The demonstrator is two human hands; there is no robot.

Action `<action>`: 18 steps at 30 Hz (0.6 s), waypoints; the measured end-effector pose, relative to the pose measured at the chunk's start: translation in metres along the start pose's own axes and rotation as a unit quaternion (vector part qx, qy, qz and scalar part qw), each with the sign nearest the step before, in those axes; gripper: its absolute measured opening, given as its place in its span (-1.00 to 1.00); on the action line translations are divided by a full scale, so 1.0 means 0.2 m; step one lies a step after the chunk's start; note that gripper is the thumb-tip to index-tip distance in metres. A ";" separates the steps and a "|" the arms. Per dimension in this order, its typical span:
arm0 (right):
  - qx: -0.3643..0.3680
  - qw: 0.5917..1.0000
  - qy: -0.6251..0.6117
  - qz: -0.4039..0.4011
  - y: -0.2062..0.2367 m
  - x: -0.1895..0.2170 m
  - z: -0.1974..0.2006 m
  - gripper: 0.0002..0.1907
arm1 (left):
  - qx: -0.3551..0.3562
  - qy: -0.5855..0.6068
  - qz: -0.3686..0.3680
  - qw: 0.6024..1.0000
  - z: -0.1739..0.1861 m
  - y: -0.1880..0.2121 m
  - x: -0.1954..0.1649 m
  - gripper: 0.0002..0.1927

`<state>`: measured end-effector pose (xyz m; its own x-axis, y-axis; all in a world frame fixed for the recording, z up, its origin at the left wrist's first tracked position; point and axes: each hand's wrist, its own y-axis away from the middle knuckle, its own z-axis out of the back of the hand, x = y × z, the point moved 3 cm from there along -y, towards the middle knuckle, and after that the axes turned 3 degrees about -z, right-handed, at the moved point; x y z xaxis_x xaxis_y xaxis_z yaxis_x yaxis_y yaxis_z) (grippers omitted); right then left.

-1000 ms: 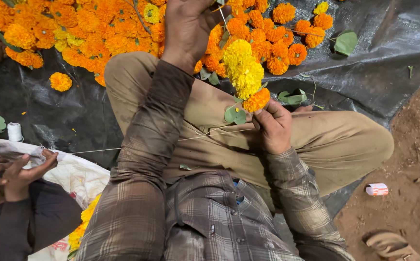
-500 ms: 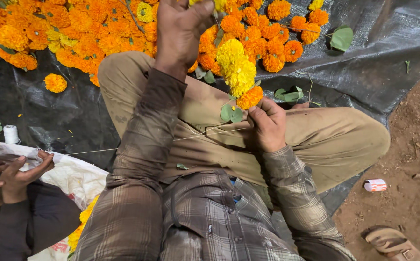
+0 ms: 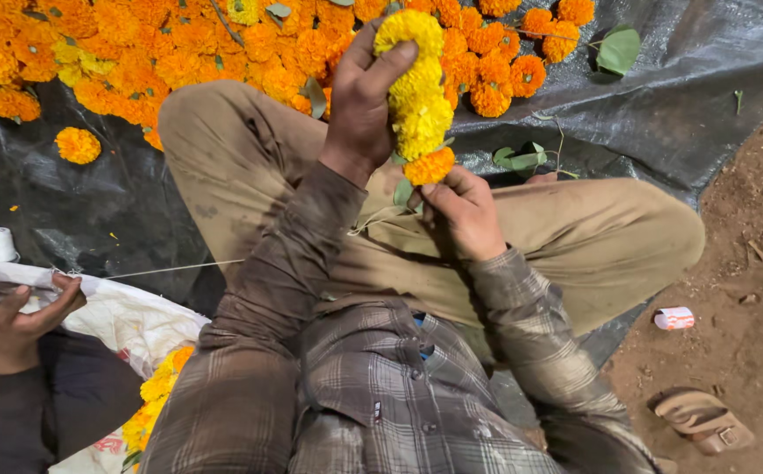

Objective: The person sits on a tarp and threads orange and yellow marigold flowers and green leaves onto a string to make a garland. They repeatedly pick flowers, push the needle through the center, and pull the string to secure them.

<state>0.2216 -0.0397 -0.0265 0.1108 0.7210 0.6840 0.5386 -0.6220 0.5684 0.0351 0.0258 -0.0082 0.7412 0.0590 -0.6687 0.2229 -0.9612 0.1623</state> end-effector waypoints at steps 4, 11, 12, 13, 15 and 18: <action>0.026 0.997 0.052 0.047 0.00 -0.04 0.06 -0.89 | 0.001 -0.005 -0.081 0.997 -0.01 0.05 0.01 -0.83; -0.050 0.987 -0.123 0.092 0.09 -0.22 -0.09 -0.86 | 0.019 -0.092 -0.091 0.991 -0.02 0.21 0.06 -0.72; -0.016 0.989 -0.125 0.083 0.11 -0.19 -0.15 -0.81 | 0.033 -0.110 -0.106 0.988 -0.02 0.24 0.04 -0.75; 0.015 0.989 -0.127 0.069 0.13 -0.14 -0.20 -0.76 | 0.043 -0.129 -0.117 0.984 -0.01 0.26 0.01 -0.77; 0.019 0.996 -0.028 0.077 0.18 0.02 -0.25 -0.69 | 0.060 -0.151 -0.097 0.982 0.02 0.32 -0.05 -0.73; -0.045 0.984 0.108 0.138 0.20 0.34 -0.18 -0.65 | 0.150 -0.174 -0.067 0.971 0.01 0.38 -0.12 -0.74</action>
<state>0.2201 -0.0266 0.0596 0.0572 0.4463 0.8931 0.4355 -0.8161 0.3799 0.0325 -0.0491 0.0191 0.4481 0.1437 -0.8823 0.0689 -0.9896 -0.1262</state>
